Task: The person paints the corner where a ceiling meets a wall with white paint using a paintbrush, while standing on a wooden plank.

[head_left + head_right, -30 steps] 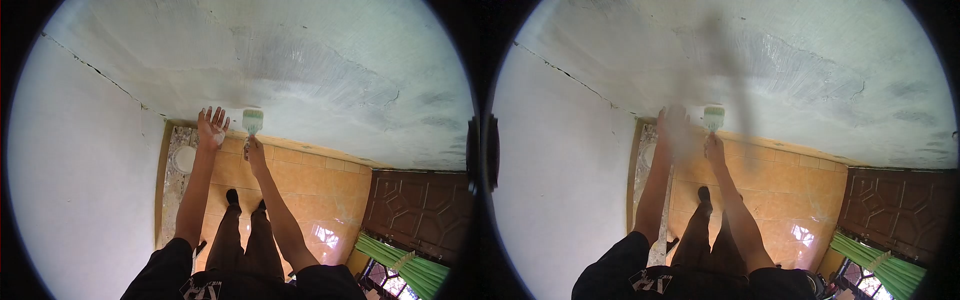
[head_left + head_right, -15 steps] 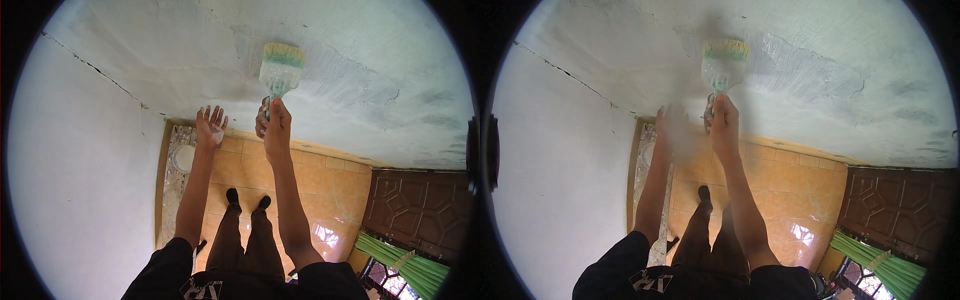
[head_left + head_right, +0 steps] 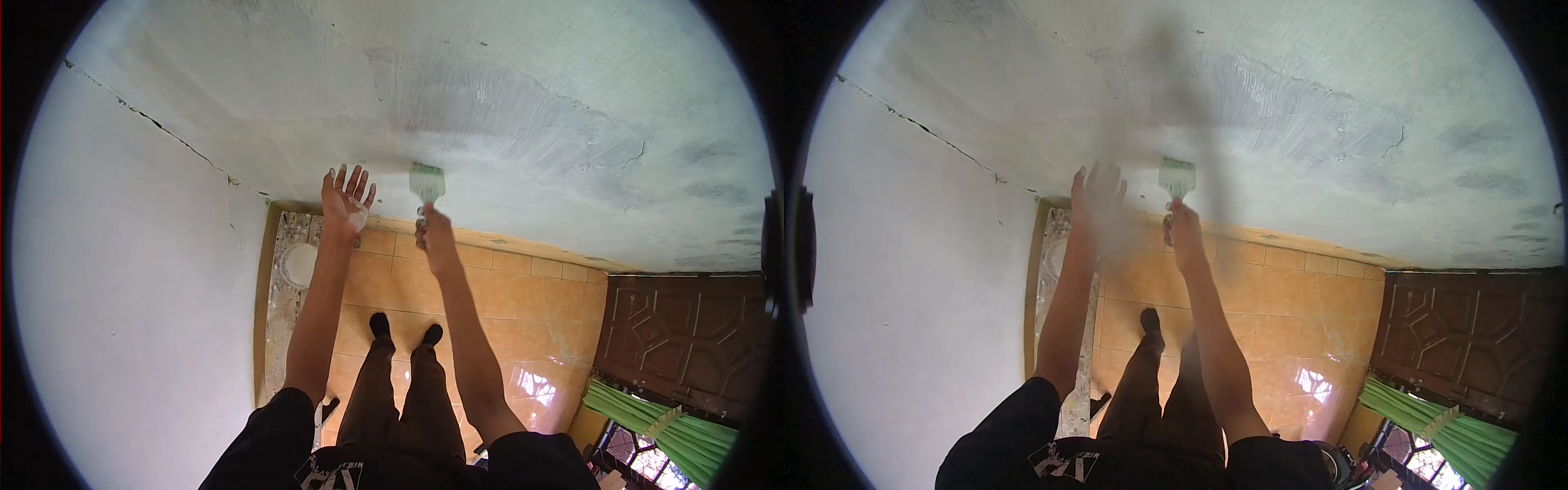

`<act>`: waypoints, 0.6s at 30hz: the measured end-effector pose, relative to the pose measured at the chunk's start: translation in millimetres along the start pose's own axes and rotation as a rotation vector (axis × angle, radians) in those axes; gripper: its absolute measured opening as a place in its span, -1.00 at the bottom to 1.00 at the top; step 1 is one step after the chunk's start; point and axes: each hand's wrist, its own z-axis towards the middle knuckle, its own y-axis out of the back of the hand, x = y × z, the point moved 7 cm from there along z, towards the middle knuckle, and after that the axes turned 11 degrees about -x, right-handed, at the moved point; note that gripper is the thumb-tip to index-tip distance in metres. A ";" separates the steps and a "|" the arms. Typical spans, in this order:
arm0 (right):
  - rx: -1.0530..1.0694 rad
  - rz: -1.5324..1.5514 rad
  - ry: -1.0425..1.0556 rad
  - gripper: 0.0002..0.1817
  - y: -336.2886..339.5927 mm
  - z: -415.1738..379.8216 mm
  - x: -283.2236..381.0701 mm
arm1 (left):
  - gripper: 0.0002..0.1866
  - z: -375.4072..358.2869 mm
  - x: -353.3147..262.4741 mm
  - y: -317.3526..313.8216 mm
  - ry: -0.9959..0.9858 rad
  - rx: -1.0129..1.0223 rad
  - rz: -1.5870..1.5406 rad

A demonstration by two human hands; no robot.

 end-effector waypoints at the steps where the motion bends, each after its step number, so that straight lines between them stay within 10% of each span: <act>1: 0.054 0.051 0.047 -0.59 -10.2 -17.2 29.5 | -0.44 -2.1 2.2 0.0 -0.003 -0.012 0.005; 8: 0.102 0.197 0.397 -0.54 -28.2 -114.9 131.2 | -0.42 1.7 11.6 4.1 0.030 -0.017 0.010; 14: -0.008 -0.136 0.595 -0.46 9.9 13.4 53.3 | -0.30 -9.2 1.3 -29.0 -0.028 0.046 0.093; 18: -0.087 -0.115 0.097 -0.50 37.9 23.4 -46.9 | -0.02 -19.0 -1.5 -46.4 0.004 0.118 0.156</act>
